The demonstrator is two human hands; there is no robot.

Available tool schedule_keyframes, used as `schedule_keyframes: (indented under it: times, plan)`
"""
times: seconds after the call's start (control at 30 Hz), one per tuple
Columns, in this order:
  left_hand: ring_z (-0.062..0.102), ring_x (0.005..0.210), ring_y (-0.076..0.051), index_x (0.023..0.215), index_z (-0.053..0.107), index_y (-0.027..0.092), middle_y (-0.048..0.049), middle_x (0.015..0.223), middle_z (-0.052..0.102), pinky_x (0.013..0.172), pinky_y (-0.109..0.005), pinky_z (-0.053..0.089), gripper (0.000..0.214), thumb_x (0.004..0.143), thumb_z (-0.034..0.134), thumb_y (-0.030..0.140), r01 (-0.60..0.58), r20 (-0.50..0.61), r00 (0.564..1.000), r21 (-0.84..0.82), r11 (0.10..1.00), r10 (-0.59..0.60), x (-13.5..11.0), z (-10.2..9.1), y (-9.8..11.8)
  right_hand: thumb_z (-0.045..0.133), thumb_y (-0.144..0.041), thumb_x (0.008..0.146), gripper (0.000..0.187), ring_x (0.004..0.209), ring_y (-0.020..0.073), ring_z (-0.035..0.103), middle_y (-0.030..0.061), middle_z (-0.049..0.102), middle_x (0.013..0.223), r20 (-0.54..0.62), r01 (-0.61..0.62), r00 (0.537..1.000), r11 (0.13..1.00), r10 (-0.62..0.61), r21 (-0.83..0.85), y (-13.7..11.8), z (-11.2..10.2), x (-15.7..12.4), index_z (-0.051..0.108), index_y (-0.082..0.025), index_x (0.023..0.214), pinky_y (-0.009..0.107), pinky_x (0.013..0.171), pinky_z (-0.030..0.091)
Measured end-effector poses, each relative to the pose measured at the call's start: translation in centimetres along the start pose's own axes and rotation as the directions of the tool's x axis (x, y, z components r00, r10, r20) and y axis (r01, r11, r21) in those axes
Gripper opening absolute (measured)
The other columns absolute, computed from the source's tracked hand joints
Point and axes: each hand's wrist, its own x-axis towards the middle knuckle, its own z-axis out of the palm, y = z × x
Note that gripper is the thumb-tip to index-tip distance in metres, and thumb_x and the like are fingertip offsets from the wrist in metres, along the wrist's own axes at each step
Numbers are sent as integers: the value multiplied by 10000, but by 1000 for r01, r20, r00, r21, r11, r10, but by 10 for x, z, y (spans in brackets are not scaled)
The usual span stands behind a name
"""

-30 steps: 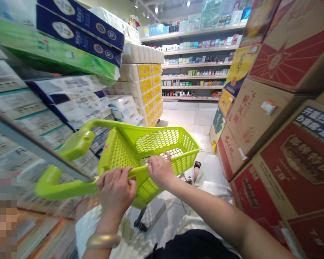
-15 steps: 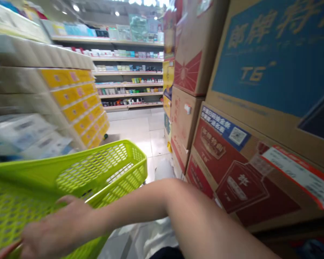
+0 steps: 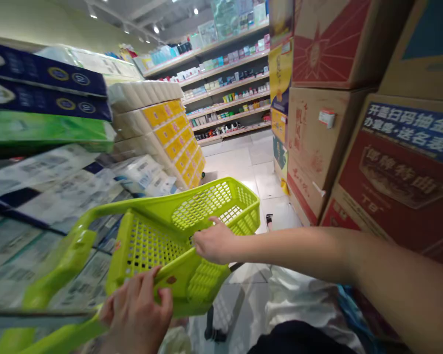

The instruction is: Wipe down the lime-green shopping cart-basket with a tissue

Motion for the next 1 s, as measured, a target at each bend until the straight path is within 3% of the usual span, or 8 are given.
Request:
schedule_keyframes:
  times: [0.07,0.17,0.33,0.5,0.63,0.7,0.87,1.0]
  plan:
    - [540,936,-311,1121,572,208,-96,945,642,908,-462,360,375,751,517,218,-9,-46,999,136,991,15,7,-6,15,453,-294,949,227,753,194,691,46,748,831,-67,-58,996,998,57,-7,3,1,-7,631,-195,850,478,1057,300]
    - [554,929,-305,1105,586,218,-84,943,659,897,-449,374,359,751,524,210,-5,-63,998,184,983,16,13,-9,25,446,-284,948,217,808,214,689,64,739,868,-103,-113,988,993,115,20,-19,3,-4,628,-175,900,485,1064,266]
    - [560,923,-309,1081,610,201,-95,944,667,896,-452,363,335,754,538,201,12,-46,999,164,986,-5,11,-8,22,437,-311,949,206,811,217,668,45,722,894,-149,-24,988,993,41,113,-72,11,9,596,-184,918,495,1061,249]
    - [566,926,-288,1090,596,204,-80,944,666,904,-437,360,334,764,531,182,18,-76,997,174,985,-5,10,-11,26,432,-266,954,179,846,192,628,27,701,874,-200,-141,967,985,158,100,-44,19,-6,590,-205,898,466,1068,213]
    - [566,931,-279,1080,602,213,-71,932,662,919,-430,356,328,758,548,184,50,-62,997,164,985,-40,12,-14,33,422,-228,957,183,921,204,599,37,689,911,-269,-310,900,938,342,154,-19,27,-18,601,-215,924,472,1072,174]
    - [564,931,-278,1061,613,209,-70,928,662,922,-429,352,309,760,550,186,69,-62,996,159,985,-60,13,-14,35,429,-214,951,166,961,205,587,35,684,952,-302,-290,891,936,340,198,-29,32,-17,595,-222,964,456,1078,163]
    - [564,924,-275,1024,629,188,-66,912,665,933,-435,339,273,774,521,166,75,-73,995,151,986,-65,13,-14,37,452,-214,938,180,987,197,577,24,678,1016,-315,-96,934,967,170,235,-71,39,-5,567,-233,1075,417,1070,181]
    - [567,934,-275,1036,636,182,-68,928,672,934,-432,345,290,773,519,148,72,-63,996,116,991,-65,12,-15,36,459,-222,937,154,941,189,580,4,685,972,-306,-93,939,971,158,218,-56,37,-9,585,-250,1022,425,1067,168]
